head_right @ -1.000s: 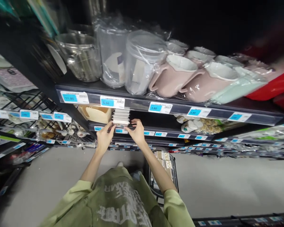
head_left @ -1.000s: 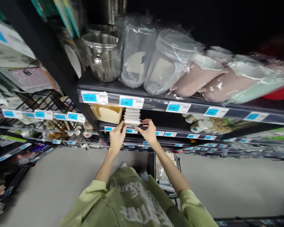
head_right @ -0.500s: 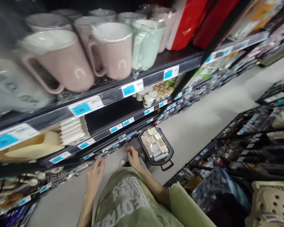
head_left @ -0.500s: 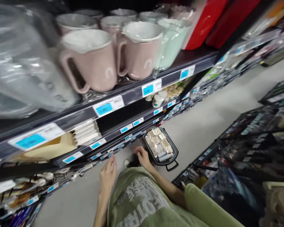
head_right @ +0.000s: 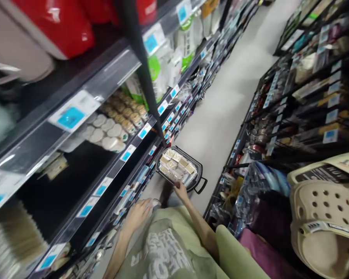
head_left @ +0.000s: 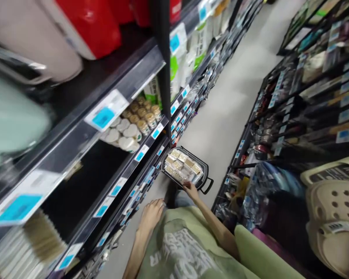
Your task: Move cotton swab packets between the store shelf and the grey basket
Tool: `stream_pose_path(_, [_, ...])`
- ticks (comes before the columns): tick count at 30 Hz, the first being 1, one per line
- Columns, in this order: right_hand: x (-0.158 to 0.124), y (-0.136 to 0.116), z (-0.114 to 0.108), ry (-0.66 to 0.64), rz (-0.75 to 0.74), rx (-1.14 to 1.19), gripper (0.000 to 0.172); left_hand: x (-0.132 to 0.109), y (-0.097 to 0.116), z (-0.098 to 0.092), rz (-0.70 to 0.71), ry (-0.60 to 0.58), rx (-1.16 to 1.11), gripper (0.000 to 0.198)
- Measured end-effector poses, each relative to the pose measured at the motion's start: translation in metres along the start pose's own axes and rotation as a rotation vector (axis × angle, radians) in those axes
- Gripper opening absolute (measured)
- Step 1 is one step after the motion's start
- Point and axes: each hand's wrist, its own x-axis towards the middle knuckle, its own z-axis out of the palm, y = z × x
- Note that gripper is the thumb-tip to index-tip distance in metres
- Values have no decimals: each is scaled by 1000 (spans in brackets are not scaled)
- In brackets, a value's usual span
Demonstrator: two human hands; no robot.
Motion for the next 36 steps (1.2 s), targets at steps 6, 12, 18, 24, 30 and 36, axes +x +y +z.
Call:
stream_pose_path(6, [87,45,-53,93,208,-18,25,123,-1,14,76,-265,65,41])
stream_pose_path(12, [150,132,-86,179,275,-117,42,250,-36,76,97,-438,89,41])
stream_pose_path(18, [175,236,-61,90,267,-258,60,359,-95,170,85,-528,110,44])
stream_pose_path(24, [173,304,16,-160,245,-350,55,420,-127,255,170,-480,58,64])
stream_pose_path(30, [161,315,68,-243,372,-512,61,440,-120,310,323,-429,65,75])
stream_pose_path(36, [148,320,74,-299,405,-446,31,443,-107,313,321,-471,278,53])
